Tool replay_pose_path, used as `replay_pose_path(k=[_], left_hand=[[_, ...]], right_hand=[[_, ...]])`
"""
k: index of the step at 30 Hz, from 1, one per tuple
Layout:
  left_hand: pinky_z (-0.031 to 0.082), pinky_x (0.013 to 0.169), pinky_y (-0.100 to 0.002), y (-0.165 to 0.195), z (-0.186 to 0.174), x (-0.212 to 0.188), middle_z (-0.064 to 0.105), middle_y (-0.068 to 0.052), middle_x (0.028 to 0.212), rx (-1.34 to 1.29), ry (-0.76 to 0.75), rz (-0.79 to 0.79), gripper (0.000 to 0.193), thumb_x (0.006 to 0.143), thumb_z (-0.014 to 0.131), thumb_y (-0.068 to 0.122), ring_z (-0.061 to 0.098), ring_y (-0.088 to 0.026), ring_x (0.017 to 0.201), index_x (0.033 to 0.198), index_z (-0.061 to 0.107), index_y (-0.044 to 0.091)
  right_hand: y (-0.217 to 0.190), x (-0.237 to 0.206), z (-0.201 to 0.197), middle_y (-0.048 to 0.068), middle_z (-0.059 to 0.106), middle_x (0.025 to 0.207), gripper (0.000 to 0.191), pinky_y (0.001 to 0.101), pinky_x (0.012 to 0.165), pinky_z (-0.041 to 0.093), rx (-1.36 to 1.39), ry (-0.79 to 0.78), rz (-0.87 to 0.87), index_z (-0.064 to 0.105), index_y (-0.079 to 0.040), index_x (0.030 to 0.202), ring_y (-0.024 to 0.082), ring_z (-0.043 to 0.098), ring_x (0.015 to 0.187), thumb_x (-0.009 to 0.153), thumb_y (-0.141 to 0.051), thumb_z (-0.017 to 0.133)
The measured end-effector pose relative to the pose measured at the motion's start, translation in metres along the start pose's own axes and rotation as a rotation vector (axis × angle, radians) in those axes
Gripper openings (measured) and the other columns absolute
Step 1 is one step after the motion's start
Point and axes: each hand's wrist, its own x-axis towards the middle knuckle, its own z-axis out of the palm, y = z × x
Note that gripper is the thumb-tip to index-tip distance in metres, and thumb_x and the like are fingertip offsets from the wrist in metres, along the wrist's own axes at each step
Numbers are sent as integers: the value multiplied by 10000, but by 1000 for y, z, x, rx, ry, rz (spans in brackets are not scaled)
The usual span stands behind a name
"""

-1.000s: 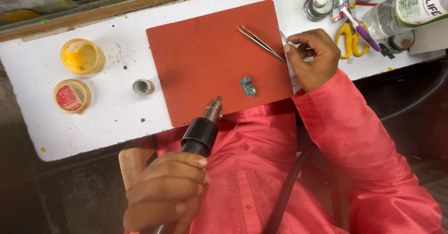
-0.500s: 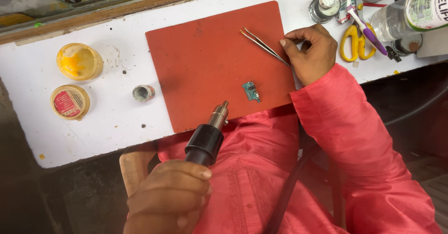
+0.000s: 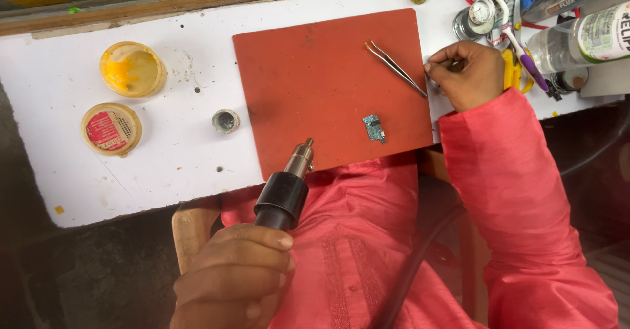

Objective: The person holds a small circuit board on a red mat, steadies it with tweezers, and directs a hot air gun at the board to rework its components. They reposition the board and continue heating, then set the board down and handle it by hand at the end.

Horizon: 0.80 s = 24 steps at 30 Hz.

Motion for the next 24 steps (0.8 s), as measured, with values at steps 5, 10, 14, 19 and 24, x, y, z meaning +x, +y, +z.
replay_pose_path(k=[5, 10, 14, 19, 24], left_hand=[[664, 776, -506, 4, 4, 7, 694, -111, 817, 9, 11, 12, 288, 813, 754, 31, 753, -280, 729, 946, 504, 87], [674, 761, -510, 3, 10, 8, 692, -112, 811, 14, 47, 35, 329, 786, 780, 21, 754, -278, 716, 939, 496, 84], [673, 756, -516, 3, 11, 7, 693, -118, 808, 9, 11, 46, 361, 761, 789, -9, 757, -281, 711, 940, 492, 88], [674, 738, -504, 6, 16, 9, 680, -110, 795, 63, 50, 49, 415, 733, 811, -43, 742, -266, 694, 945, 480, 92], [671, 738, -502, 6, 22, 12, 674, -110, 791, 52, 40, 46, 432, 723, 814, -39, 737, -267, 686, 953, 473, 93]], right_hand=[[-8, 9, -6, 64, 724, 802, 79, 229, 543, 537, -29, -90, 41, 760, 10, 965, 73, 652, 625, 913, -49, 768], [-13, 20, -10, 73, 720, 786, 68, 260, 554, 551, -107, -160, 58, 746, 36, 921, 102, 662, 614, 883, -19, 758], [-12, 26, -12, 76, 725, 796, 59, 282, 579, 583, -187, -144, 17, 738, 46, 921, 120, 700, 637, 868, 25, 723], [-1, 8, -13, 99, 722, 859, 116, 276, 615, 602, 119, -196, 90, 720, 47, 1017, 125, 705, 699, 922, 49, 655], [8, -23, -9, 114, 728, 927, 178, 258, 691, 615, 284, -153, 122, 673, 68, 1095, 128, 716, 759, 926, 83, 620]])
